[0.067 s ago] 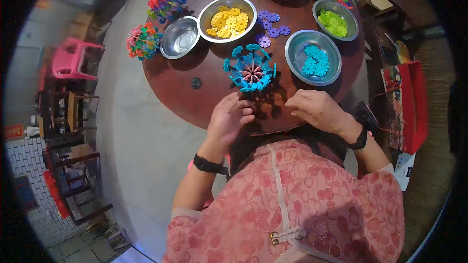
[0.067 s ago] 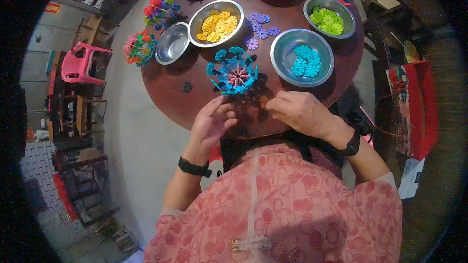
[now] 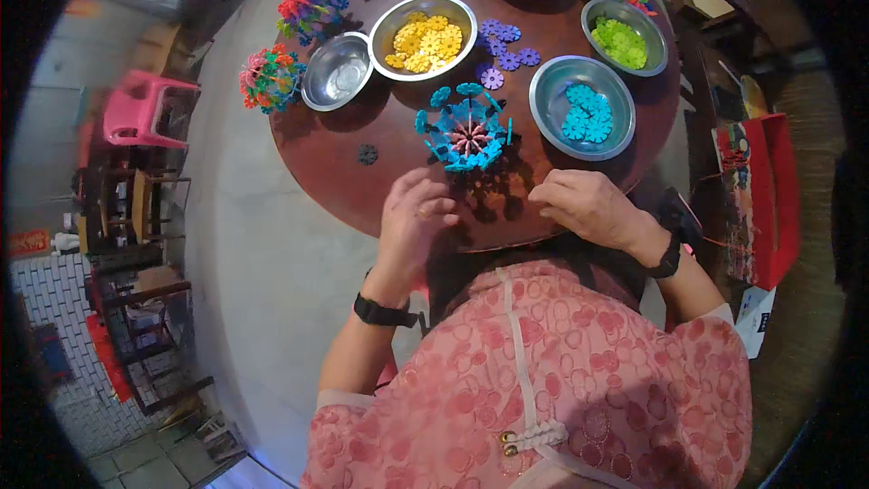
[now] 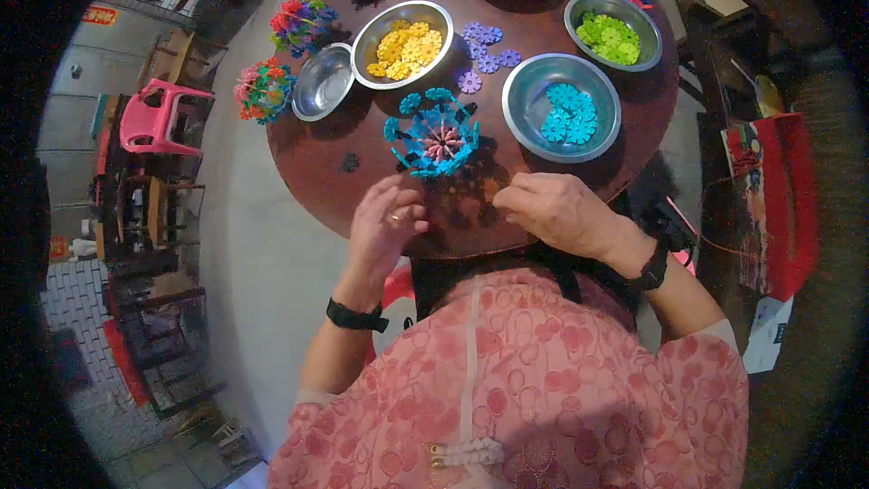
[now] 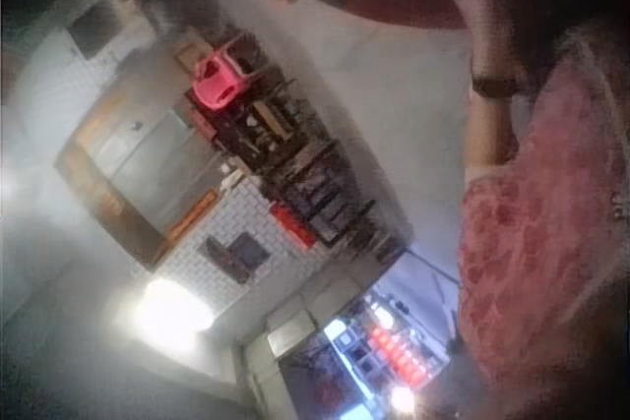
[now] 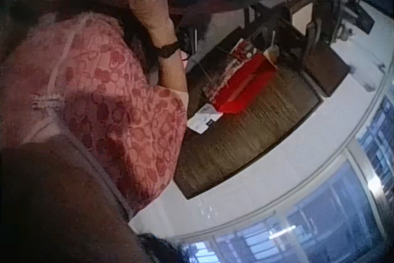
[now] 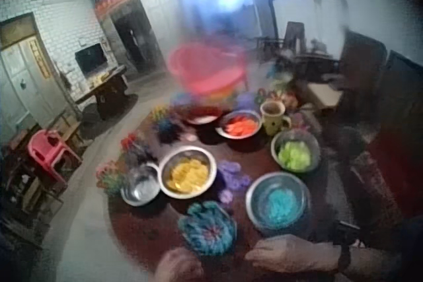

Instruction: Assemble a colorful toy using interlocking plastic snowflake-shaped pieces.

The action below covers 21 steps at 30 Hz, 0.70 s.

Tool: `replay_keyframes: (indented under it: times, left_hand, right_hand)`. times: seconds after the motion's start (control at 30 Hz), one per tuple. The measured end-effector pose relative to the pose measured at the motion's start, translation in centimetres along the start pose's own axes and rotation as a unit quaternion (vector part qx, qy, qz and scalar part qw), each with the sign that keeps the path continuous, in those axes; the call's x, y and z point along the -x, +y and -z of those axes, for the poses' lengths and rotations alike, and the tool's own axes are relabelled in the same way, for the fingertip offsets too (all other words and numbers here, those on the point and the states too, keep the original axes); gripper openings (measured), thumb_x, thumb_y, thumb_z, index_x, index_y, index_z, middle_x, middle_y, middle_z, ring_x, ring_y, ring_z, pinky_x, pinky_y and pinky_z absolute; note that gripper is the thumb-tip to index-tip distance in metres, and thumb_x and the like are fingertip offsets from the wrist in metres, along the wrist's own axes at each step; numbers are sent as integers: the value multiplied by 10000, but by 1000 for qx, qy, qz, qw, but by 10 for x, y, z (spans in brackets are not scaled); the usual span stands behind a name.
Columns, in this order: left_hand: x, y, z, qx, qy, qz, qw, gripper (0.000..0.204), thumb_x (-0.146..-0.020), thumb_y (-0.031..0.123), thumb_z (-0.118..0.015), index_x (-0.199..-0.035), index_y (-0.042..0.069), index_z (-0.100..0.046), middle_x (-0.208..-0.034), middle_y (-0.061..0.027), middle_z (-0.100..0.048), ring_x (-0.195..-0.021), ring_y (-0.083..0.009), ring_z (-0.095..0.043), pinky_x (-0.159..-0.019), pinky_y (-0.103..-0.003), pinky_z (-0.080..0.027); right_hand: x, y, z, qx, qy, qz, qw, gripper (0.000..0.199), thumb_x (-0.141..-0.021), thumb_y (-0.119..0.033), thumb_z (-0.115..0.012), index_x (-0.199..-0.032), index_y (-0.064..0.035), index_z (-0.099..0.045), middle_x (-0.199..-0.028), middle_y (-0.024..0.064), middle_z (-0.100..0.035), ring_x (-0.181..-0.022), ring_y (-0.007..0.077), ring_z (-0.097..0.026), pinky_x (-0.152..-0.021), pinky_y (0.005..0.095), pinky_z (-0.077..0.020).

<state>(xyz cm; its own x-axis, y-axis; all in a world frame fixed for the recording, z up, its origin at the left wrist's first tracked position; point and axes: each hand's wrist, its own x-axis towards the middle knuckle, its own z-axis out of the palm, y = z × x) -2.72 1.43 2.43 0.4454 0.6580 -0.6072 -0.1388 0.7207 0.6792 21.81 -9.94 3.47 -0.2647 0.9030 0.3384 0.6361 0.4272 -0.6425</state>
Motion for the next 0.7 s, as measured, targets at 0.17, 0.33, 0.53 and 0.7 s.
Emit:
replay_keyframes:
  times: [0.17,0.33,0.53,0.7]
  left_hand:
    - [-2,8,-10,-374,77,-359,852,776,-717,206,-768,-1343,21,-349,-1293,-179,-417,-1107,-291,-498,-904,-387,-454]
    - [-17,18,-41,-618,65,-479,619,1110,-534,342,-892,-1420,51,-290,-1403,-229,-318,-1269,-406,-374,-1026,-468,-350]
    - [-36,23,-47,-638,71,-487,592,1061,-557,339,-879,-1413,63,-315,-1361,-242,-381,-1236,-424,-395,-1016,-477,-354]
    - [-38,34,-35,-638,2,-465,614,952,-534,222,-824,-1372,92,-391,-1325,-194,-439,-1227,-417,-407,-1000,-469,-366]
  right_hand:
    - [10,10,-8,57,7,40,998,112,-798,-86,-606,-901,-66,-566,-762,94,-539,-720,282,-597,-631,375,-487]
    - [11,12,-8,95,9,55,994,78,-785,-85,-549,-862,-77,-552,-747,86,-538,-699,275,-600,-612,369,-487]
    - [11,18,-5,93,26,63,993,75,-798,-81,-541,-872,-77,-551,-748,91,-532,-694,271,-593,-613,370,-480]
    - [14,24,-7,90,22,60,994,63,-790,-76,-545,-852,-72,-538,-744,94,-530,-698,272,-593,-618,377,-483]
